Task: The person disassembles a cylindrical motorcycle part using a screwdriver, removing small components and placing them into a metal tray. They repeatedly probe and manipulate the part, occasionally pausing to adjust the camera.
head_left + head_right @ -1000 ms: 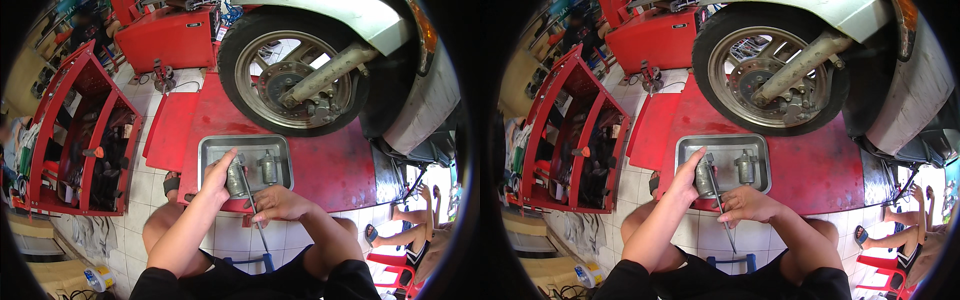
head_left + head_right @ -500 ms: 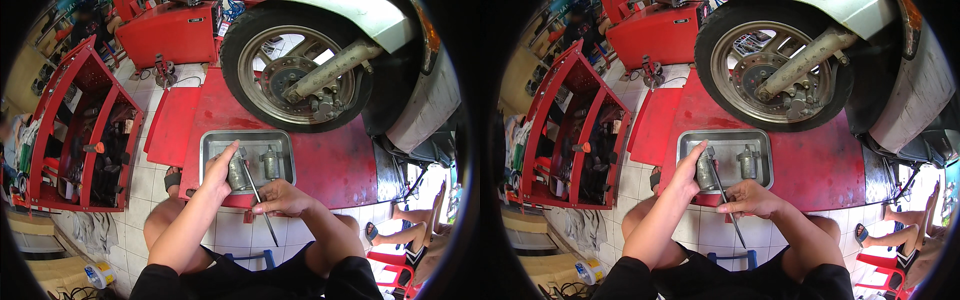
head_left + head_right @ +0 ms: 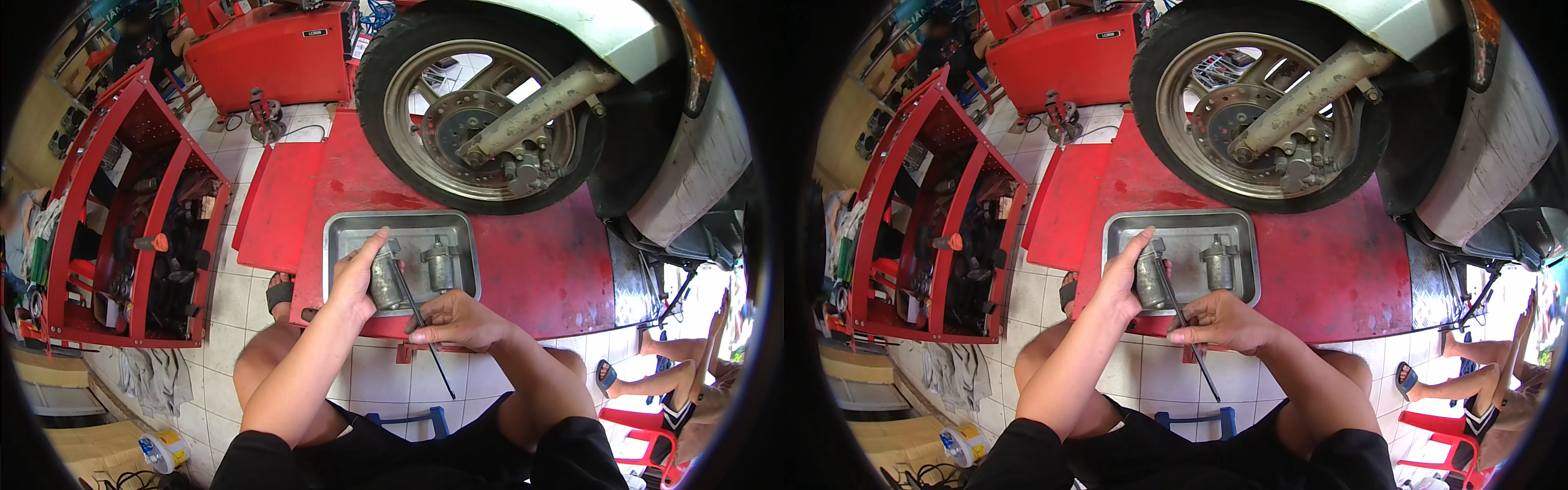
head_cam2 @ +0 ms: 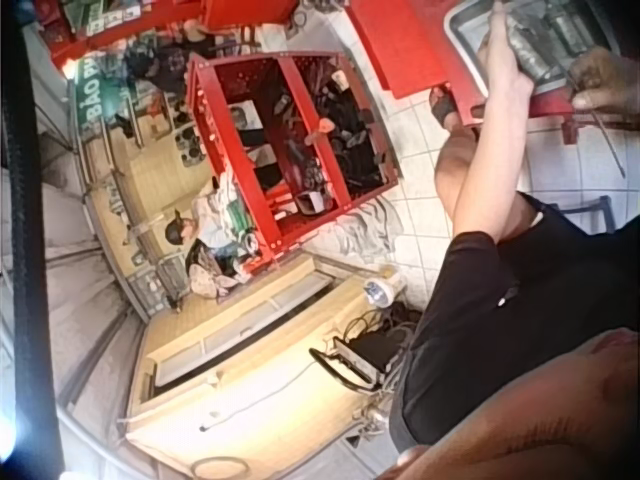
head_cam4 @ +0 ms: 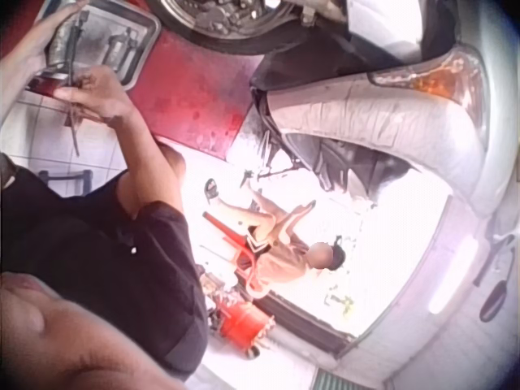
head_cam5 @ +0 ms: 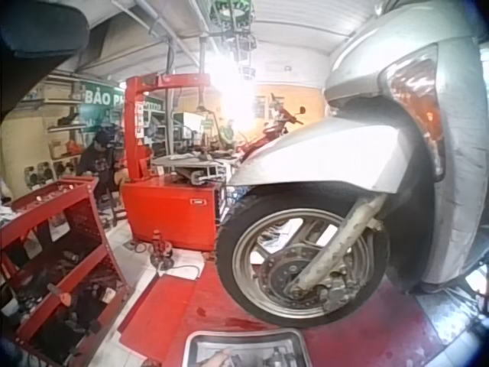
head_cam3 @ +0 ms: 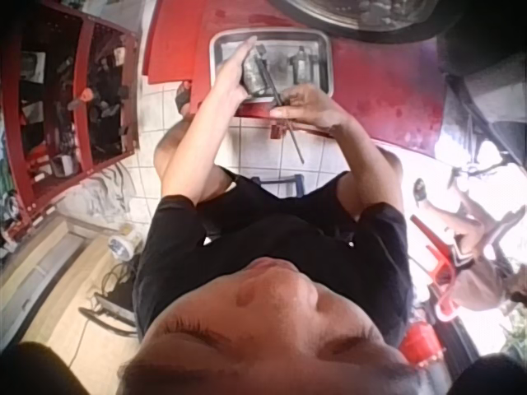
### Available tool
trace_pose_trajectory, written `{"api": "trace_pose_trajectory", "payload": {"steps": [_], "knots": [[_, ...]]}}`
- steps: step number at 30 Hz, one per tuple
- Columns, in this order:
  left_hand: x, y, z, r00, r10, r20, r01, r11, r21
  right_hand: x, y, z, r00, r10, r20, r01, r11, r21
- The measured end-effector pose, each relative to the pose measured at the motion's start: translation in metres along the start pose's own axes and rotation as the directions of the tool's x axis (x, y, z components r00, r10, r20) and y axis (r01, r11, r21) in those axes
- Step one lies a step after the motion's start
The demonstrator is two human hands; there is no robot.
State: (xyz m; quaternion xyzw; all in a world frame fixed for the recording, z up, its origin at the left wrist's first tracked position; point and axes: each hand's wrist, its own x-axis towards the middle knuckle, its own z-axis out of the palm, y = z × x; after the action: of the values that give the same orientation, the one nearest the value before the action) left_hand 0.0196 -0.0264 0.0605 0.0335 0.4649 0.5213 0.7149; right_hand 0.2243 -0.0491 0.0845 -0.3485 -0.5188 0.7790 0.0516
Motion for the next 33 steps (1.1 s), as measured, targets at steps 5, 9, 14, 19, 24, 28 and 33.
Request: {"api": "trace_pose_trajectory", "payload": {"steps": [5,9,14,19,24,28,33], "knots": [[0.0,0.001,0.001,1.0,0.009,-0.013,-0.009,1.0,0.008,-0.002,0.003,0.01,0.996,-0.073,-0.05,0.083,0.967,0.239],[-0.003,0.0,0.003,0.999,0.035,0.011,-0.035,0.999,0.019,-0.002,0.005,0.0,0.998,-0.068,-0.015,0.069,0.995,0.072],[-0.004,0.0,0.004,0.999,0.034,0.001,-0.034,0.999,0.017,0.001,0.007,0.001,0.996,-0.09,0.0,0.09,0.993,0.075],[-0.002,-0.001,0.001,0.999,0.038,0.003,-0.038,0.999,0.031,-0.001,0.001,0.007,0.997,-0.06,0.043,0.048,0.967,0.251],[-0.002,-0.003,0.001,0.999,0.034,0.02,-0.035,0.998,0.043,-0.003,-0.001,0.005,1.0,-0.008,-0.003,0.008,0.999,0.053],[-0.001,-0.003,0.001,0.999,0.044,0.013,-0.045,0.998,0.035,0.0,0.004,0.0,0.999,-0.034,-0.003,0.034,0.999,0.036],[-0.002,-0.001,0.001,0.999,0.05,0.002,-0.05,0.998,0.042,0.0,0.007,0.004,0.992,-0.124,-0.001,0.119,0.957,0.265]]}}
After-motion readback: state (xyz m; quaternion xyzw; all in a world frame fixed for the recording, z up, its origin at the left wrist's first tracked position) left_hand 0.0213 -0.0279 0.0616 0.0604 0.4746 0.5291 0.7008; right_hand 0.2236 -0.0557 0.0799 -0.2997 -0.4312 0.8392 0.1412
